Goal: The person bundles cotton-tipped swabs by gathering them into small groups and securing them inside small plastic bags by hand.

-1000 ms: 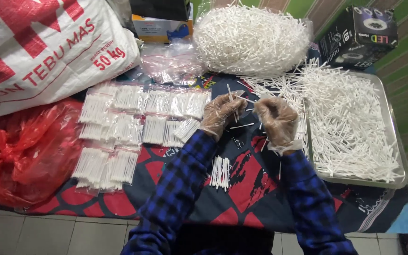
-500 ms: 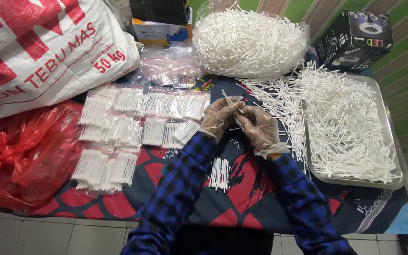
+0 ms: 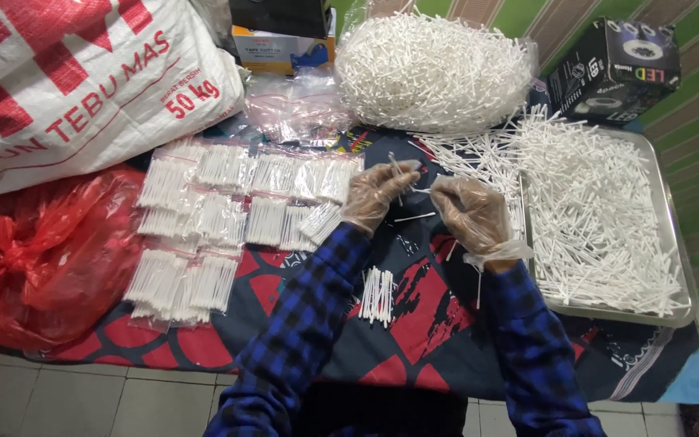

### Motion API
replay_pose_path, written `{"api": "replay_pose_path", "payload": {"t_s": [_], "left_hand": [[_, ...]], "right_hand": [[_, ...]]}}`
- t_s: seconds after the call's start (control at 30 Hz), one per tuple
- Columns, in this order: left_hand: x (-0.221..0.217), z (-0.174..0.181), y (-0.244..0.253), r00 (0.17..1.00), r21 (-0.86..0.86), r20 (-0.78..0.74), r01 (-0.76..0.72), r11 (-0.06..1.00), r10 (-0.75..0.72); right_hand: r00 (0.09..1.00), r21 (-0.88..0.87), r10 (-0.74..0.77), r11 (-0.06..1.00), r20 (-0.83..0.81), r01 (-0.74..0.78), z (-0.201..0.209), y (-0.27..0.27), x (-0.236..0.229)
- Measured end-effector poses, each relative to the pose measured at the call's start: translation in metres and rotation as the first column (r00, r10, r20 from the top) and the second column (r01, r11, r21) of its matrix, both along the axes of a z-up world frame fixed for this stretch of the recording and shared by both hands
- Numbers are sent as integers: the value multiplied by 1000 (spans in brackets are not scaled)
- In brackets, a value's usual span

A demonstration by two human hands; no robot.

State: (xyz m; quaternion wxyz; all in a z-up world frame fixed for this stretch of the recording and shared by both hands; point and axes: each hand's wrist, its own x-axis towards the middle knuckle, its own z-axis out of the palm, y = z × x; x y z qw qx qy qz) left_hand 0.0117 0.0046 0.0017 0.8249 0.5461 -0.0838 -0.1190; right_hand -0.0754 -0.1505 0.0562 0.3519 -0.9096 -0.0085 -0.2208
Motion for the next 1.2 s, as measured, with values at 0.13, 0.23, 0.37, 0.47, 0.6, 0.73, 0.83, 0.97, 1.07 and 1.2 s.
{"api": "replay_pose_path", "payload": {"t_s": [0.13,0.23,0.37,0.47,0.6,0.73,0.83,0.97,1.07,1.2], "left_hand": [[-2,-21,-9,984,217,104,122,968,-147],[1,-29,-7,960,366,152,166,916,-235],[2,-17,-9,980,203,96,149,968,-171],[2,-20,-10,998,-100,-34,58,993,-61],[3,-22,-8,986,-284,-164,-29,959,-19],[-9,-6,-9,984,-314,-176,-51,948,-5],[0,-10,-6,979,-277,-202,-78,958,21],[18,-23,-1,975,-204,-208,-118,972,75],[21,-33,-4,999,91,-31,-23,996,26],[11,-36,-12,985,467,155,-3,884,-78]], "right_hand": [[994,67,-26,998,111,18,-1,6,1],[980,71,-39,997,195,26,-5,12,5],[990,113,-47,993,136,31,4,16,4],[998,95,-59,994,2,59,2,17,2],[942,203,15,978,-336,57,-19,30,8],[953,261,-8,961,-303,91,-62,19,12],[905,216,-5,970,-425,107,-33,18,7],[824,-69,-8,997,-566,-37,1,4,-1],[876,-142,-49,990,-479,-23,3,-1,0],[989,-53,-87,995,-118,81,4,7,-5]]}}
